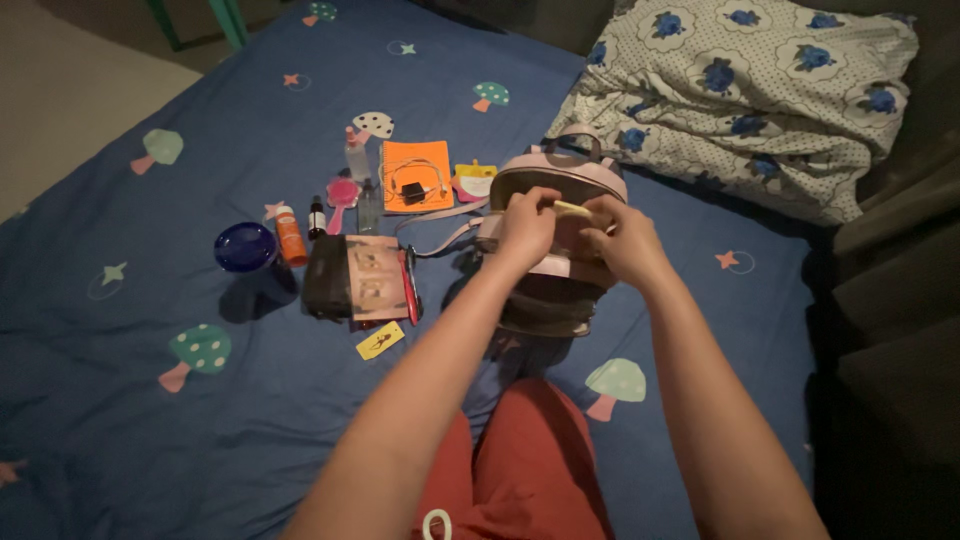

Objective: The person sits on a bed and packs a pink backpack with items laid out on the bed, placing cosmetics, bottles, a notebook, a pouch, charging cables and pens into the bag's compartments and zipping them shut.

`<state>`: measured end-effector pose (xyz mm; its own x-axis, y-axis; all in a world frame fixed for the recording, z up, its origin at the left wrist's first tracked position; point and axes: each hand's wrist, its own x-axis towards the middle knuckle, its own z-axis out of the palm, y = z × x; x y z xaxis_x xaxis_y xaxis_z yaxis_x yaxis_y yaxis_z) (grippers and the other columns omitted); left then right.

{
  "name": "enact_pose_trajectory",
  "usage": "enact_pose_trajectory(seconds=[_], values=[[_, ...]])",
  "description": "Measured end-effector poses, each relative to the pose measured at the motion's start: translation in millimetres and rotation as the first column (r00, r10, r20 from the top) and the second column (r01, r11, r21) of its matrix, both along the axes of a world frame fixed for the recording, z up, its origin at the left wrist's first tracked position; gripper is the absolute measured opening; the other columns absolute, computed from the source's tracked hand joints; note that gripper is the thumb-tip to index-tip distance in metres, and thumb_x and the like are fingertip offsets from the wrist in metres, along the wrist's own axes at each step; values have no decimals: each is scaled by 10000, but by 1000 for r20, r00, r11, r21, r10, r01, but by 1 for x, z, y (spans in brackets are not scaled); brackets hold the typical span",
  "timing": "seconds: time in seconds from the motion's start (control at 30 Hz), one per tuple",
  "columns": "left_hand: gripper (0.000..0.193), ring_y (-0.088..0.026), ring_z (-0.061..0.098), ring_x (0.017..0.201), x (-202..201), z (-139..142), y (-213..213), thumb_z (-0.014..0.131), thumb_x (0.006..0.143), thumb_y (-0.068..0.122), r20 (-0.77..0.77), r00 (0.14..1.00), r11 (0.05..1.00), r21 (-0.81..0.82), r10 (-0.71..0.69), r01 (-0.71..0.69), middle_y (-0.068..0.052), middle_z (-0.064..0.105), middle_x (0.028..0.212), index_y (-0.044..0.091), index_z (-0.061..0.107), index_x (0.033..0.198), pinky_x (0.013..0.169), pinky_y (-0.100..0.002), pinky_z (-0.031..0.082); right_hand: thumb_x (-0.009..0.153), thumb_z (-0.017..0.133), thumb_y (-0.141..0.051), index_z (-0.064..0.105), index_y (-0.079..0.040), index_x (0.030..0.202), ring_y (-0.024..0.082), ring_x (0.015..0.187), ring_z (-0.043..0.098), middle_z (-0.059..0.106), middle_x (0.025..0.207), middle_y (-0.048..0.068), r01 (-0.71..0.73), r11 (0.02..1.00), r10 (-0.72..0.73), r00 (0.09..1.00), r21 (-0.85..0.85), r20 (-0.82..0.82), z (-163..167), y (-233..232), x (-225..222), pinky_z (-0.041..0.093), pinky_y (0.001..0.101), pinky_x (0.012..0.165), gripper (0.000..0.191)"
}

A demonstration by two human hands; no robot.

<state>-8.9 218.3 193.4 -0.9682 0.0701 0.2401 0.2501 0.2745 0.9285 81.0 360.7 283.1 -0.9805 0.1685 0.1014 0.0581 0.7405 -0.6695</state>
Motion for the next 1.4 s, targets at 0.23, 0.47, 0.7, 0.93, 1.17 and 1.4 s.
enact_pose_trajectory(seconds=[0.23,0.47,0.7,0.93,1.17,1.4], values=[[300,-363,621,1133,8,16,-12,612,873,87,46,994,963,-246,-99,107,-150,600,1230,154,738,1137,980,-444,495,781,810,-138,746,-130,1154,273,900,745,769,1031,144,-103,992,95,990,68,105,-11,2,-1,583,405,784,378],[328,-358,600,1171,17,35,-21,712,771,53,110,989,875,-464,-102,142,-136,577,1231,141,725,1086,945,-460,509,864,742,-154,795,-145,1088,269,853,760,793,964,138,-207,967,152,936,147,318,-19,-16,-13,603,407,798,230],[114,-343,644,1088,20,42,-14,705,893,189,87,995,932,-356,-45,74,-111,612,1162,132,736,986,896,-477,523,752,558,13,648,-223,1365,269,998,703,737,1157,129,-159,981,138,974,112,177,-66,-3,-18,551,394,848,663],[96,-353,640,1078,22,37,-13,714,888,182,11,1000,954,-300,-26,28,-124,612,1132,134,732,969,885,-480,519,932,598,-385,435,-237,1533,289,1391,440,447,1549,96,-17,990,81,885,-143,459,-117,-2,-58,399,434,1097,640],[89,-359,647,1065,19,34,-16,727,876,168,-4,1000,956,-294,-4,2,-130,616,1128,129,727,956,901,-474,522,932,621,-519,316,-222,1605,299,1513,289,309,1662,95,-135,989,100,910,61,403,-152,4,-86,288,425,1201,796],[109,-346,634,1092,22,38,-17,711,876,167,38,999,955,-297,-5,17,-112,611,1154,153,728,984,888,-474,522,855,693,-313,373,-268,1527,238,1350,538,513,1527,36,232,839,72,848,-491,525,-101,-1,-44,497,438,1058,746]])
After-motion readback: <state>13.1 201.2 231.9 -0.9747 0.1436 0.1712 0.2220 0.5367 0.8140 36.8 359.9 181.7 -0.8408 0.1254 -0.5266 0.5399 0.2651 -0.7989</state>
